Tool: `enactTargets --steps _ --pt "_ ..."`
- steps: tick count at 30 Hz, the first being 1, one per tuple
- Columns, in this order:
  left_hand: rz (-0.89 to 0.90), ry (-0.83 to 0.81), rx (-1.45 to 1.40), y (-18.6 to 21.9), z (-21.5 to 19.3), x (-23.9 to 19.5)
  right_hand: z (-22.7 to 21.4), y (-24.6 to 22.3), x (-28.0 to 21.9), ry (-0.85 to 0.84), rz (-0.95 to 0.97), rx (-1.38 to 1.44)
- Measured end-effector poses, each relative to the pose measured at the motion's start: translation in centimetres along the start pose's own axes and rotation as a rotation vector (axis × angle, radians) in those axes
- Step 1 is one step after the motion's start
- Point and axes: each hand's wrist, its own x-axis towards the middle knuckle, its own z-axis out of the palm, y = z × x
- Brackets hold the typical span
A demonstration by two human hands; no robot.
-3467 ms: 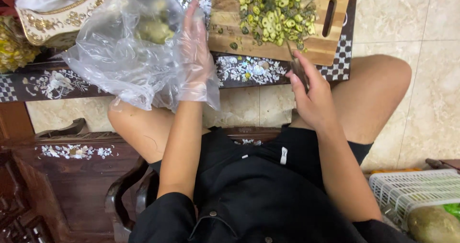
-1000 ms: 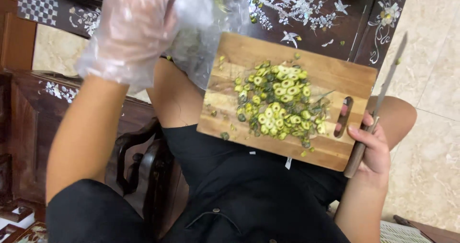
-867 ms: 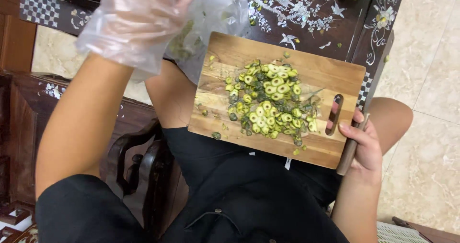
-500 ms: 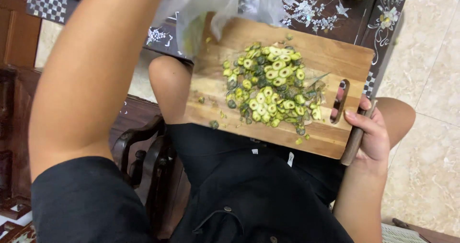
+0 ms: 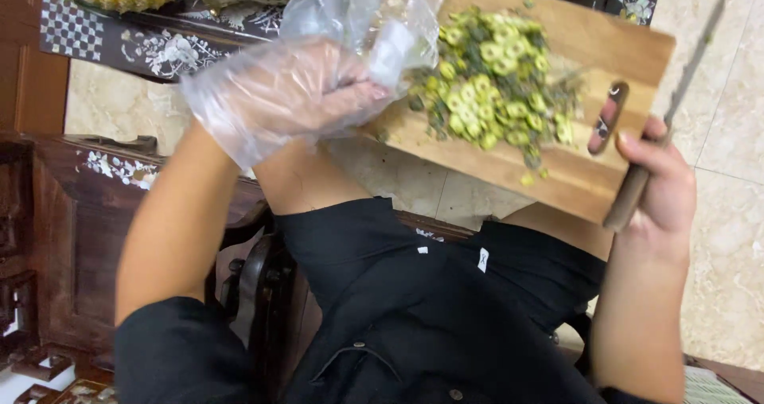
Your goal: The person sits on a chair with a cutting board on their lap and uses a knife to peel a pineapple, cutting off the eyes and skin in strips while rotating the fruit. Peeled scraps accumulate on the cutting board and the person works the peel around the whole pineapple.
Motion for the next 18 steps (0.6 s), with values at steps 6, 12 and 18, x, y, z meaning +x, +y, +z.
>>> enactTargets --steps 6,12,18 --pt "0.098 0.039 0.146 2.5 0.0 -1.2 5.2 -2.3 5.2 -0.173 0.037 0.093" --pt "0.357 0.441 -0.043 -2.4 5.0 -0.6 10.8 -3.8 5.6 -0.100 0.009 -0.024" --pt "-0.045 0.249 -0.170 4.7 0.2 -0.9 13.1 -2.9 7.0 -0.260 -0.107 -0.241"
